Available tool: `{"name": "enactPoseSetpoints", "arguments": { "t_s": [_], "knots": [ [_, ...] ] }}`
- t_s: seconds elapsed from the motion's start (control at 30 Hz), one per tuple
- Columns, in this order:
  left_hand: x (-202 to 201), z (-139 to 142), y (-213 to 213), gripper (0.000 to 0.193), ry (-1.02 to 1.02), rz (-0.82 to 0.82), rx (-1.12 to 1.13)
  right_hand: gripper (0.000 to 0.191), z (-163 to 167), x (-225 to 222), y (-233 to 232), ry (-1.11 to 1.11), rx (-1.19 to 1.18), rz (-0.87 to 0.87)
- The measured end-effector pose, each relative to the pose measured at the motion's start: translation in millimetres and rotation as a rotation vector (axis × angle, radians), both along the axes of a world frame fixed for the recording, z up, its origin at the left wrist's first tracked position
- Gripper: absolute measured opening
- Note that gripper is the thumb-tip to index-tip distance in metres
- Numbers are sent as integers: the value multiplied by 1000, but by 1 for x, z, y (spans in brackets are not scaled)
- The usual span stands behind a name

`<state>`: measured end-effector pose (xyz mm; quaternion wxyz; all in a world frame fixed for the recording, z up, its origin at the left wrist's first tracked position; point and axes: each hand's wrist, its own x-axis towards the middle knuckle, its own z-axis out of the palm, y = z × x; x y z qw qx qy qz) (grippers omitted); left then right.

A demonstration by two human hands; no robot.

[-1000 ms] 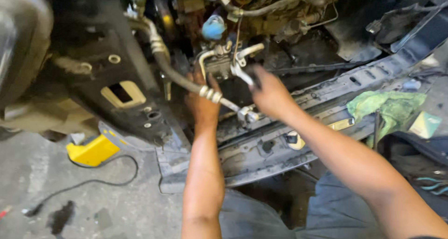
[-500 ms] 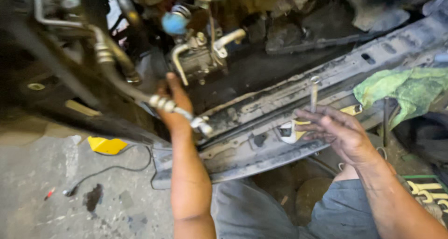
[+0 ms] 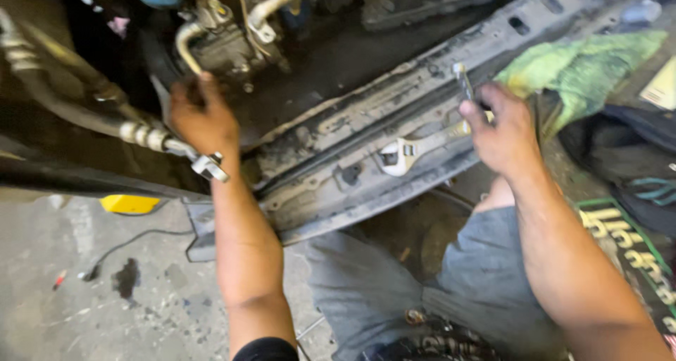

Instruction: The person works at the front of a vehicle with the hood area open, using wrenches to loosen and remove a component from the engine bay. They reposition a hose, fit a wrench onto fasteners, turn the wrench repeatedly, and reach into the engine bay to work the part free.

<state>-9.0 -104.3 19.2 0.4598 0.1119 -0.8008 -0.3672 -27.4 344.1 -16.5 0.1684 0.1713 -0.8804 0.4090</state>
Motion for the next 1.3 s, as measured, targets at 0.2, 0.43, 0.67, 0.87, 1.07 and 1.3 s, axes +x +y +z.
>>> {"name": "enactPoseSetpoints", "arguments": {
  "t_s": [0.2,0.43,0.67,0.87,1.07,1.3],
  "knots": [
    [-8,-17,-26,27,54,-52,182,28,-9,-8,5,-65,57,-31],
    [-9,-15,-31,36,-66,9,247,28,-10,-6,-15,-73,108,-99],
    [-4,-2,-19,34,-48,-51,342,28,-10,9,-38,-173,23,-79],
    [-7,-27,-39,40,-18,-119,325,31,0,24,-54,-102,-18,32],
    [-18,-46,-49,38,13,100,-6,32,-8,8,-57,-149,156,-27],
    [-11,-47,-55,42,-38,90,-70,32,-13,-46,-10,-218,689,411]
  ]
}}
